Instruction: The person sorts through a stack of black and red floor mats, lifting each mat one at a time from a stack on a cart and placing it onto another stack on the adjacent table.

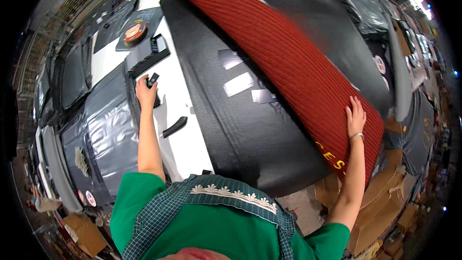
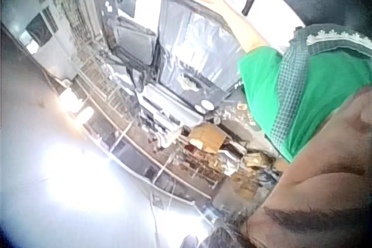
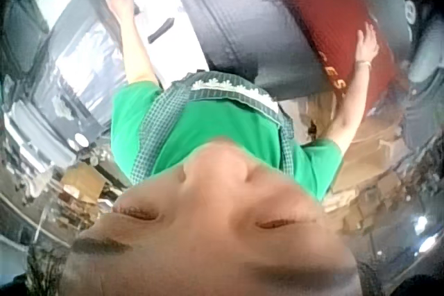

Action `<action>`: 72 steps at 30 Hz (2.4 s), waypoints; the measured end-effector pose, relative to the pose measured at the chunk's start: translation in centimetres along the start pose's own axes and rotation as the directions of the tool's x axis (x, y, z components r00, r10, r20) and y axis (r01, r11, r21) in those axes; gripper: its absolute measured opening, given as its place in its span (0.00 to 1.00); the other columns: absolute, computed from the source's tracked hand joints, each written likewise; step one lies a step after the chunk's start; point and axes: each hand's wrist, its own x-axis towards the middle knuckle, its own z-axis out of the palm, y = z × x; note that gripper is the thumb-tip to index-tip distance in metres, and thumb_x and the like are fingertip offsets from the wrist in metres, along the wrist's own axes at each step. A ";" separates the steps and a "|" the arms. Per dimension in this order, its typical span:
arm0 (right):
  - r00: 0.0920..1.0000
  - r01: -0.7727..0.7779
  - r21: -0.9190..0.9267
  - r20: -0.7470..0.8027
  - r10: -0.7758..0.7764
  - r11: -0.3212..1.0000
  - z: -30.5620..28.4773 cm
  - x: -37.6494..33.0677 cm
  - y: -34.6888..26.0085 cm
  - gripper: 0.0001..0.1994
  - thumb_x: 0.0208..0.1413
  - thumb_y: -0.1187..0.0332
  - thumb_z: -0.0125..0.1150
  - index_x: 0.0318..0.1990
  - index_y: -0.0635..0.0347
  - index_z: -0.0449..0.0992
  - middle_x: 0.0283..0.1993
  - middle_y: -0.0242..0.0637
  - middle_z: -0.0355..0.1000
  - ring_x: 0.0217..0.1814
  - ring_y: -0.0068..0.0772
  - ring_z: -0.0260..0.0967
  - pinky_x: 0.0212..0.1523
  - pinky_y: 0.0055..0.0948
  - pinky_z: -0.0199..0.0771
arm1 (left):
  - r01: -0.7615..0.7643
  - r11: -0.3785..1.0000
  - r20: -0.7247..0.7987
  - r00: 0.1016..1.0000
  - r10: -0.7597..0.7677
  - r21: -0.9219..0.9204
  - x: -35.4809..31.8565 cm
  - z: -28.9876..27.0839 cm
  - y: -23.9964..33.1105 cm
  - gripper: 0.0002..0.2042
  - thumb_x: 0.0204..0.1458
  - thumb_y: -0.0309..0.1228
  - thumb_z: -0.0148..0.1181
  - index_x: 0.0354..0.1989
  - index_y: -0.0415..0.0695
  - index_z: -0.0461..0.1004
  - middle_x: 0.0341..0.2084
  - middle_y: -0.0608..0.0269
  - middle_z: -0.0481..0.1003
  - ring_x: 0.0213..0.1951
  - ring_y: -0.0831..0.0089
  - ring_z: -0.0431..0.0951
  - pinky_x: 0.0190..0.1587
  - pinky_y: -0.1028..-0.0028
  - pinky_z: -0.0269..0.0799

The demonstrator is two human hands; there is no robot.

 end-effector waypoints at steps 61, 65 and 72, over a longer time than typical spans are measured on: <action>-0.174 -0.621 0.774 0.018 0.985 -0.124 7.5 -95.6 -42.0 0.11 0.51 0.64 0.52 0.37 0.58 0.74 0.37 0.41 0.72 0.36 0.41 0.70 0.39 0.30 0.69 | -0.866 -0.421 0.166 -0.472 0.866 -0.269 -40.8 -4.6 25.0 0.15 0.44 0.23 0.47 0.41 0.47 0.74 0.23 0.51 0.74 0.25 0.54 0.74 0.29 0.61 0.69; -0.251 -0.718 0.668 0.017 0.968 -0.198 9.9 -98.8 -42.8 0.13 0.48 0.63 0.54 0.42 0.55 0.72 0.44 0.39 0.69 0.46 0.41 0.66 0.45 0.31 0.66 | -0.845 -0.402 0.131 -0.470 0.873 -0.352 -40.3 -7.3 19.0 0.13 0.45 0.21 0.47 0.37 0.46 0.75 0.30 0.52 0.75 0.31 0.55 0.75 0.34 0.62 0.70; -0.402 -0.888 0.161 0.183 0.897 -0.431 13.7 -98.0 -43.1 0.49 0.32 0.57 0.68 0.63 0.46 0.44 0.66 0.47 0.35 0.68 0.50 0.32 0.58 0.62 0.41 | -0.766 -0.502 0.367 -0.636 0.679 -0.401 -47.9 -7.3 12.5 0.23 0.41 0.20 0.50 0.51 0.45 0.65 0.47 0.51 0.67 0.47 0.55 0.68 0.48 0.66 0.65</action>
